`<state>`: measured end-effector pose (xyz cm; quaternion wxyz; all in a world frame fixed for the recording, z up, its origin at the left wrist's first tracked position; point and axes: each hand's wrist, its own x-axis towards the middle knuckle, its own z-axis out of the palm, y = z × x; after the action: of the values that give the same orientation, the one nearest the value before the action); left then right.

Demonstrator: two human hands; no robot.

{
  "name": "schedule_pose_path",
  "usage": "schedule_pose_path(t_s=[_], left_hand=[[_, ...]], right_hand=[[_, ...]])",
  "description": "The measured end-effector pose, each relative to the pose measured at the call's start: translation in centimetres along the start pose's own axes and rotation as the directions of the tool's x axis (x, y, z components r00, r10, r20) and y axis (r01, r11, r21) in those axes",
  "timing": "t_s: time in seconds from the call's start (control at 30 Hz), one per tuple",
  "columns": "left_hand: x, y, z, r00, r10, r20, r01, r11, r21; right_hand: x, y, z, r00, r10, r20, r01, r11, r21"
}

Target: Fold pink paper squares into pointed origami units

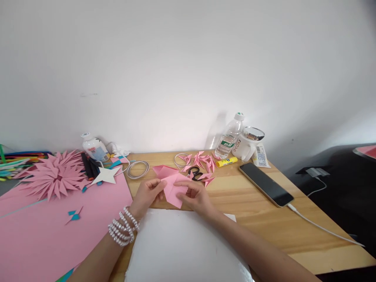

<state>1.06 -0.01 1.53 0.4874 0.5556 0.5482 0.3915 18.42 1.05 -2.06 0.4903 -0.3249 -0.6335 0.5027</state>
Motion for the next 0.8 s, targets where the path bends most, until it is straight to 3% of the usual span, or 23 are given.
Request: schedule_pose_path(t_s=[0.1, 0.43, 0.57, 0.67, 0.8], left_hand=[[-0.1, 0.1, 0.4, 1.0, -0.001, 0.01, 0.002, 0.999, -0.04], [-0.4, -0.4, 1.2, 0.994, -0.038, 0.101, 0.057, 0.981, -0.187], [-0.5, -0.6, 1.4, 0.995, -0.069, 0.066, 0.085, 0.955, -0.284], [-0.3, -0.5, 1.1, 0.997, -0.082, 0.002, 0.078, 0.94, -0.332], [-0.1, -0.5, 0.7, 0.991, -0.119, -0.057, 0.096, 0.947, -0.307]], right_hand=[[-0.2, -0.4, 0.1, 0.998, 0.025, 0.061, -0.024, 1.0, -0.009], [-0.1, 0.0, 0.0, 0.998, 0.007, 0.059, -0.007, 1.0, 0.0], [-0.4, 0.4, 0.3, 0.995, 0.041, 0.096, -0.044, 0.999, 0.029], [-0.8, 0.7, 0.5, 0.973, 0.111, 0.201, -0.133, 0.986, 0.1], [-1.0, 0.8, 0.6, 0.971, 0.078, 0.226, -0.097, 0.993, 0.071]])
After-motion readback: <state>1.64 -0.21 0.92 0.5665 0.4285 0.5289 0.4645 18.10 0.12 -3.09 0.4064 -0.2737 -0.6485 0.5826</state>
